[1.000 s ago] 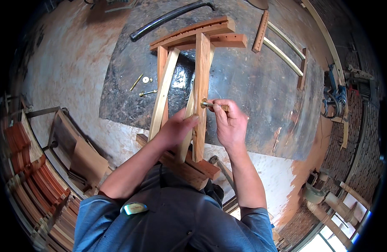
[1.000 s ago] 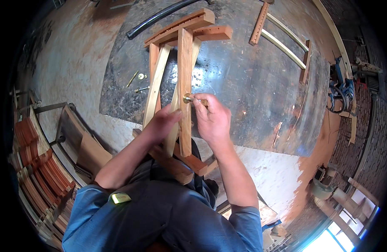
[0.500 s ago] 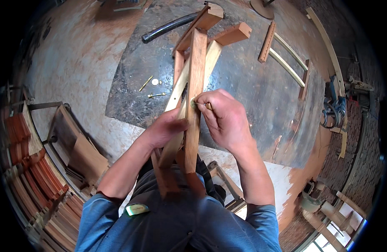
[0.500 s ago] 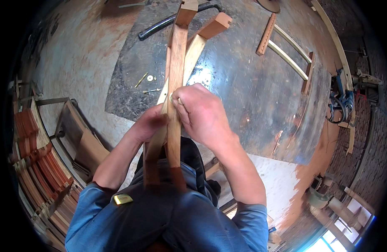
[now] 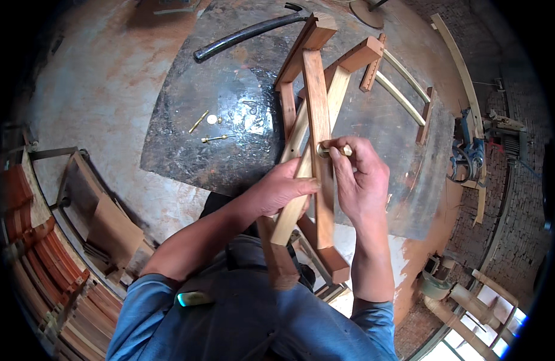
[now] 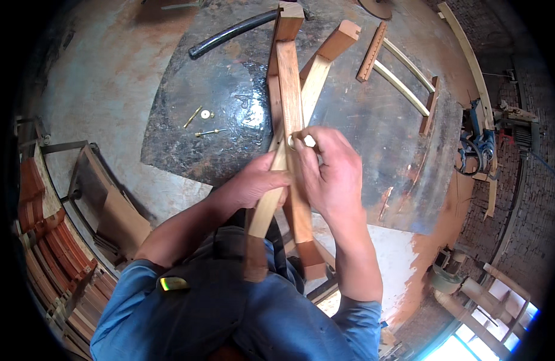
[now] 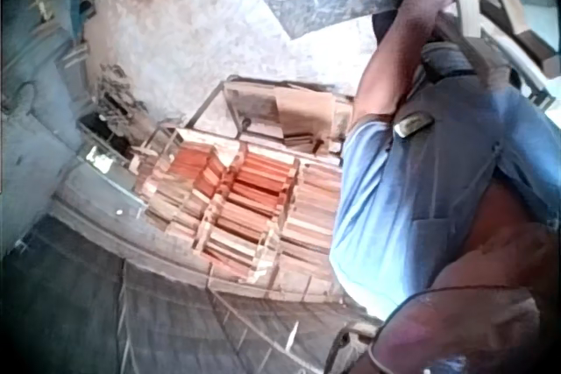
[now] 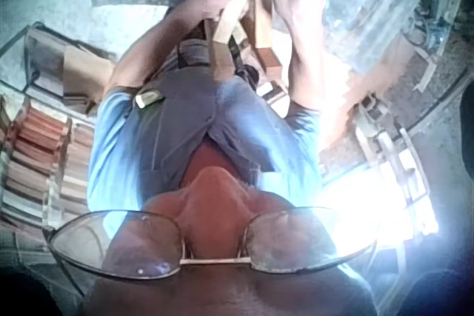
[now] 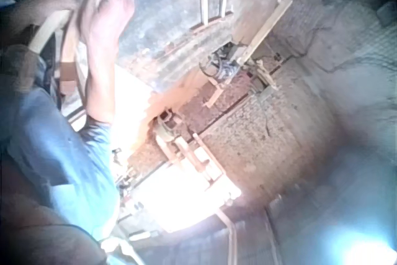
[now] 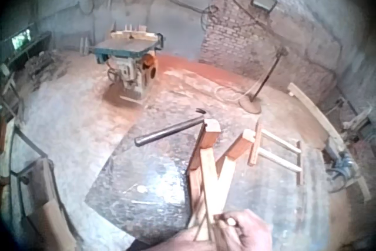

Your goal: The person assembles a wooden chair frame by inserting brass dowels and tightening them with a screwdriver. They secure the vertical legs to the horizontal seat frame, then lift the completed structure to inspect it before walking across the workshop.

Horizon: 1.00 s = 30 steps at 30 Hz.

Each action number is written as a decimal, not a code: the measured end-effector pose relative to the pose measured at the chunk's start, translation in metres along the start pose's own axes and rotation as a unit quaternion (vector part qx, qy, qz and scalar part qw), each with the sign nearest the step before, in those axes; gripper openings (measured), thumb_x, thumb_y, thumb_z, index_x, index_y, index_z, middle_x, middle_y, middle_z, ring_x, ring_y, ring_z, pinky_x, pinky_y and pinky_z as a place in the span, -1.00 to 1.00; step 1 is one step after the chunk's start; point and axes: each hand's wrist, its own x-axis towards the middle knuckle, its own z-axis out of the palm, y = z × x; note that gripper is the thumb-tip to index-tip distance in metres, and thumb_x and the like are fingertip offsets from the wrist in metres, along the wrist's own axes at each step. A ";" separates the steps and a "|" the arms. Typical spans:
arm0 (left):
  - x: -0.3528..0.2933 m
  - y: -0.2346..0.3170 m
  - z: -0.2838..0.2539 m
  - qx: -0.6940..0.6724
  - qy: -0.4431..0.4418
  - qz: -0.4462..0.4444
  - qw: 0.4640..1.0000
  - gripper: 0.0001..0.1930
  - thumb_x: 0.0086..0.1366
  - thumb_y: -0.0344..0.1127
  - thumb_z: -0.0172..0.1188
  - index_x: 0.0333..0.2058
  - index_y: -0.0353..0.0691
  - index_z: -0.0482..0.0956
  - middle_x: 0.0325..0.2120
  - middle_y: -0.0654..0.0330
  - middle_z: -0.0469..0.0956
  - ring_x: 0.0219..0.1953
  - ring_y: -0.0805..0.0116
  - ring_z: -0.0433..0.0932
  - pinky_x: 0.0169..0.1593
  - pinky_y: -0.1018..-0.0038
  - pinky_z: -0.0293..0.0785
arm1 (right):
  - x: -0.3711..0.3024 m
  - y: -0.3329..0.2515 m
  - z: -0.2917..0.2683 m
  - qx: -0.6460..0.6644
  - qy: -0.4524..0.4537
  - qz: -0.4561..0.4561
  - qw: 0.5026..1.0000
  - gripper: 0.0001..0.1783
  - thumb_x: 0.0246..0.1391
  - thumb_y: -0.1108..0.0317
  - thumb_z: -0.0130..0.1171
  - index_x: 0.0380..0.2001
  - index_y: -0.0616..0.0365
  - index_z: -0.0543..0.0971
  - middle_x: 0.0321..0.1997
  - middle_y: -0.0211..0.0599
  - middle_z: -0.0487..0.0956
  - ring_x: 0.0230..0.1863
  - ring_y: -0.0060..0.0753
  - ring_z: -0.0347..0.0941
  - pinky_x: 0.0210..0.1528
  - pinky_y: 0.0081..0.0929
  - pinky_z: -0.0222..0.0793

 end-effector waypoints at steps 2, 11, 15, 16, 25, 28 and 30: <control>0.007 -0.009 0.011 -0.010 -0.006 0.019 1.000 -0.67 0.26 -0.37 0.14 -0.04 -0.26 0.31 -0.53 0.21 0.47 -0.62 0.47 0.50 -0.56 0.54 0.46 | -0.009 0.012 -0.001 0.024 0.027 0.022 0.999 -0.86 0.02 0.50 0.17 -0.30 0.23 0.52 -0.32 -0.13 0.56 -0.32 -0.19 0.54 -0.25 -0.42 0.44; 0.018 -0.002 0.009 0.050 -0.045 -0.012 0.998 -0.60 0.29 -0.35 0.09 0.06 -0.26 0.27 -0.54 0.25 0.46 -0.62 0.55 0.45 -0.57 0.58 0.38 | -0.009 0.024 -0.014 -0.015 0.018 -0.004 1.000 -0.88 0.03 0.54 0.14 -0.31 0.27 0.49 -0.28 -0.11 0.55 -0.26 -0.16 0.54 -0.18 -0.40 0.44; 0.015 0.003 0.008 0.055 -0.034 -0.006 0.998 -0.56 0.29 -0.38 0.05 0.12 -0.26 0.23 -0.51 0.26 0.46 -0.60 0.57 0.46 -0.55 0.61 0.39 | -0.005 0.016 -0.011 0.012 0.017 0.009 1.000 -0.85 0.02 0.57 0.14 -0.29 0.23 0.47 -0.30 -0.13 0.54 -0.30 -0.13 0.53 -0.24 -0.42 0.43; 0.014 0.005 0.010 0.067 -0.040 0.005 0.997 -0.55 0.30 -0.39 0.04 0.14 -0.26 0.21 -0.49 0.25 0.46 -0.59 0.57 0.46 -0.55 0.62 0.41 | -0.005 0.016 -0.011 -0.004 0.018 0.001 1.000 -0.84 0.02 0.58 0.14 -0.28 0.23 0.47 -0.30 -0.14 0.54 -0.31 -0.12 0.53 -0.24 -0.42 0.43; 0.009 0.016 0.018 0.025 0.009 0.036 0.999 -0.61 0.32 -0.45 -0.04 0.13 -0.27 0.25 -0.49 0.25 0.45 -0.64 0.55 0.46 -0.61 0.60 0.41 | 0.000 0.019 -0.020 -0.046 -0.022 -0.044 0.998 -0.87 0.01 0.59 0.14 -0.33 0.20 0.48 -0.34 -0.18 0.56 -0.32 -0.17 0.53 -0.25 -0.43 0.42; 0.009 0.017 0.010 0.051 -0.001 0.046 0.998 -0.62 0.32 -0.43 -0.03 0.12 -0.28 0.27 -0.48 0.24 0.46 -0.64 0.55 0.46 -0.61 0.60 0.40 | -0.001 0.020 -0.019 -0.031 -0.024 -0.014 0.999 -0.89 0.03 0.59 0.13 -0.33 0.20 0.49 -0.34 -0.18 0.58 -0.33 -0.22 0.54 -0.24 -0.47 0.42; 0.008 0.021 0.006 0.067 -0.009 0.039 0.997 -0.62 0.32 -0.42 -0.03 0.11 -0.29 0.28 -0.46 0.23 0.47 -0.64 0.55 0.46 -0.61 0.60 0.40 | 0.000 0.019 -0.017 -0.030 -0.023 -0.019 0.999 -0.89 0.04 0.58 0.13 -0.33 0.20 0.49 -0.34 -0.18 0.59 -0.33 -0.25 0.55 -0.24 -0.50 0.42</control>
